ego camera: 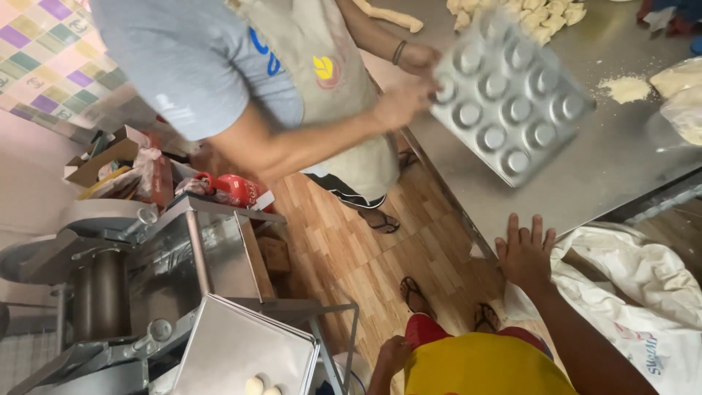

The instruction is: Shaping small pieces of dough into balls by hand and arranging them on a baking tray.

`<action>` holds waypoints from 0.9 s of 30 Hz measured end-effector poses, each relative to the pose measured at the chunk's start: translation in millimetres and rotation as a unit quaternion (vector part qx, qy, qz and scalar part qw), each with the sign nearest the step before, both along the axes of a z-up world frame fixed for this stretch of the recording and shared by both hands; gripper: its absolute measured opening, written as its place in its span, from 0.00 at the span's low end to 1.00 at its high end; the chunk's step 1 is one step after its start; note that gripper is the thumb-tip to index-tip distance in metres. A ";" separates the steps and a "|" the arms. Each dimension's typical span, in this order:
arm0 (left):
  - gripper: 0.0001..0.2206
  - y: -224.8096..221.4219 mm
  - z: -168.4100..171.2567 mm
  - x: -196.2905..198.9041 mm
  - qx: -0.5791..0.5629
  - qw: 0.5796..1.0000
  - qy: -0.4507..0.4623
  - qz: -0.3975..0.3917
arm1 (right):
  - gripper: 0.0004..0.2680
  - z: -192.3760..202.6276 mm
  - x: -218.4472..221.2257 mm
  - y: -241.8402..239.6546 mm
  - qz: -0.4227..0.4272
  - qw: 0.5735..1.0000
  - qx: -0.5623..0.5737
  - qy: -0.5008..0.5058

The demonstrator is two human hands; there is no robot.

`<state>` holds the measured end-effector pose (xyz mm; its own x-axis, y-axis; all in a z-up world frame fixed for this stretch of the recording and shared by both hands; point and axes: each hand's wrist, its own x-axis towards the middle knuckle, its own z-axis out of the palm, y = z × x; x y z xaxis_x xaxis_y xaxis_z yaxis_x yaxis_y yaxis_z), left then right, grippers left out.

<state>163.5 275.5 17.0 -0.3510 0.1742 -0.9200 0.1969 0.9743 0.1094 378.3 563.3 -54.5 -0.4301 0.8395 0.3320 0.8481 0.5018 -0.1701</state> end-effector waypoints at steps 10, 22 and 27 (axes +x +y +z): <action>0.22 -12.4 -24.5 -3.9 0.048 0.998 0.014 -0.026 | 0.26 3.1 2.0 0.9 0.009 1.000 -0.016 -0.005; 0.18 -3.7 6.0 4.4 0.010 1.000 -0.014 -0.008 | 0.27 -7.7 1.6 2.1 0.006 0.999 -0.049 0.003; 0.22 -14.3 -20.4 -0.6 0.025 0.999 0.009 -0.041 | 0.27 -4.9 0.2 3.3 0.002 0.997 -0.077 0.003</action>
